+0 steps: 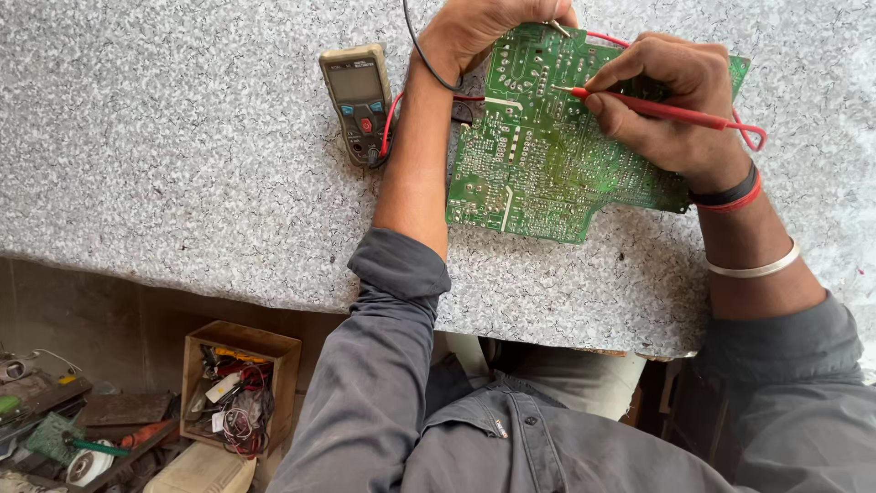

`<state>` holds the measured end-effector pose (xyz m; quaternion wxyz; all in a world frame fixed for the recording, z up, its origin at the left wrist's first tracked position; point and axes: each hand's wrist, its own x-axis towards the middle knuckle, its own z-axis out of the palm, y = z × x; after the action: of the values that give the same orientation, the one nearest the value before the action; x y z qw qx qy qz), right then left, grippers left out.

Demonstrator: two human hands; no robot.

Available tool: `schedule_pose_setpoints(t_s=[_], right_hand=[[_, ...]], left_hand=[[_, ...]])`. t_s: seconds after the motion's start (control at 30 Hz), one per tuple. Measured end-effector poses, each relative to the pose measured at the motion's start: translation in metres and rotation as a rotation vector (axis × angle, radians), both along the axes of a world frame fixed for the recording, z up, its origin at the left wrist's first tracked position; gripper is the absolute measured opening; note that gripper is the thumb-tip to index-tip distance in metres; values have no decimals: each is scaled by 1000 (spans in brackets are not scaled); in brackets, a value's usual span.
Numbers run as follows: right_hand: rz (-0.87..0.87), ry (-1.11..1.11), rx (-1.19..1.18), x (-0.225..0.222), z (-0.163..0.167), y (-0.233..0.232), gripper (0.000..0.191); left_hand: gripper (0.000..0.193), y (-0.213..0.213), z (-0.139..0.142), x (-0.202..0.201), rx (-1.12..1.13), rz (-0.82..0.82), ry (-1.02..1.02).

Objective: The person holds a green circuit board on a stone workbench and probes its components with the red and black leads of a digital multimeter, moving the probe tips across different points on the board while steadying the board with the other hand.

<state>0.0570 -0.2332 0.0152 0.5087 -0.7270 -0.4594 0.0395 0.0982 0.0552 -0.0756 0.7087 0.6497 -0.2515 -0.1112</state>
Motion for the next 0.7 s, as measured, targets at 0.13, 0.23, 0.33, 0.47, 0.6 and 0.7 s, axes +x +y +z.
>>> schedule_pose_setpoints(t_s=[0.13,0.23,0.33,0.47,0.6,0.7], right_hand=[[7,-6,-11,-3,5,0,10],[-7,-9,-13,-6,10,1,8],[-34,24,-25,-8,9,5,11],[-215,-94,33,-9,2,5,2],[-306,44,216,-1,-7,1,11],[-318,336,384,8,-16,2,10]], left_hand=[[35,0,2,1,48,-9,-71],[28,-2,10,3,-74,25,-128],[28,-3,15,-7,-170,77,-13],[21,-4,20,-12,-20,125,25],[24,-5,25,-11,-139,91,17],[30,-2,26,-14,-43,112,19]])
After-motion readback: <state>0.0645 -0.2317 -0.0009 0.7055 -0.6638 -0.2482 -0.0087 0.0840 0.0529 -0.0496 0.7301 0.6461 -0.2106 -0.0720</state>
